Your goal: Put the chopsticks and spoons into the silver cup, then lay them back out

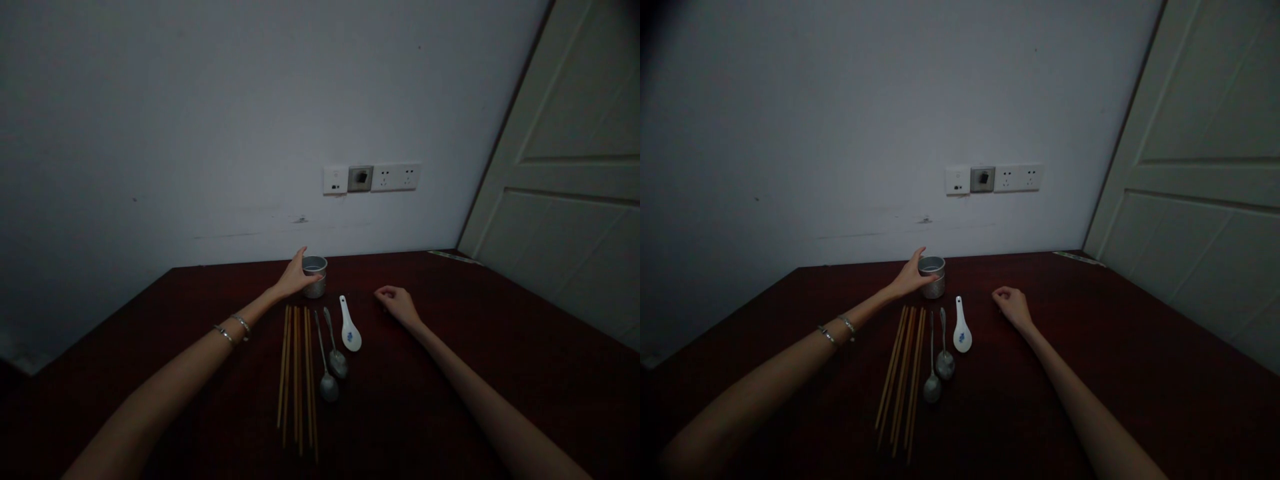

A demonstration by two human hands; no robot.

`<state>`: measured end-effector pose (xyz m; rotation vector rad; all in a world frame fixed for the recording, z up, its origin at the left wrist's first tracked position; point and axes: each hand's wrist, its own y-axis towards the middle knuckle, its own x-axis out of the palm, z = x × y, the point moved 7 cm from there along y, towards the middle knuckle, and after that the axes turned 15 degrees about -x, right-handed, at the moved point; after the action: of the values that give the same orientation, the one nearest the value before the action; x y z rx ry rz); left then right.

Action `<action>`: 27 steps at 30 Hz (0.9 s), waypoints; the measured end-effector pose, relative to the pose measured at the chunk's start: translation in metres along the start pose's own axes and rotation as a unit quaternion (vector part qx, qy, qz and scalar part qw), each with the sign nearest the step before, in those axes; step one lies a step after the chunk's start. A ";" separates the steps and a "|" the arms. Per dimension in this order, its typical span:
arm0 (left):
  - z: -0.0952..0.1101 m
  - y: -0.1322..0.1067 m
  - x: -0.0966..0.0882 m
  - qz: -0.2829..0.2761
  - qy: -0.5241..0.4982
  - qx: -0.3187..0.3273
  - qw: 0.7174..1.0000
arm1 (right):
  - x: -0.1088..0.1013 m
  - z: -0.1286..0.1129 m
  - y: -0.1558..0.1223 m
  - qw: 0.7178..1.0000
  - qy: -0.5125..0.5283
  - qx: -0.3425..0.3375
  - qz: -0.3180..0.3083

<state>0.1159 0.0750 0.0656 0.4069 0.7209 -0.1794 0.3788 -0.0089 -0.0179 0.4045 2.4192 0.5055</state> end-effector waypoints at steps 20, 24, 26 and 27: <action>-0.004 -0.013 -0.020 0.061 -0.036 0.001 0.998 | 0.002 0.002 0.000 1.000 0.004 -0.005 -0.010; -0.011 -0.029 -0.050 0.140 -0.045 -0.007 0.989 | 0.002 0.003 0.000 1.000 -0.005 -0.005 -0.015; -0.016 -0.038 -0.063 0.162 -0.017 -0.026 0.986 | 0.002 0.003 0.000 1.000 -0.012 -0.007 -0.017; -0.020 -0.042 -0.067 0.156 0.004 -0.039 0.987 | 0.002 0.002 0.000 1.000 -0.016 -0.009 -0.018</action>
<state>0.0420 0.0462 0.0847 0.4405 0.6609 0.1452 0.3789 -0.0079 -0.0203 0.3577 2.3857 0.5002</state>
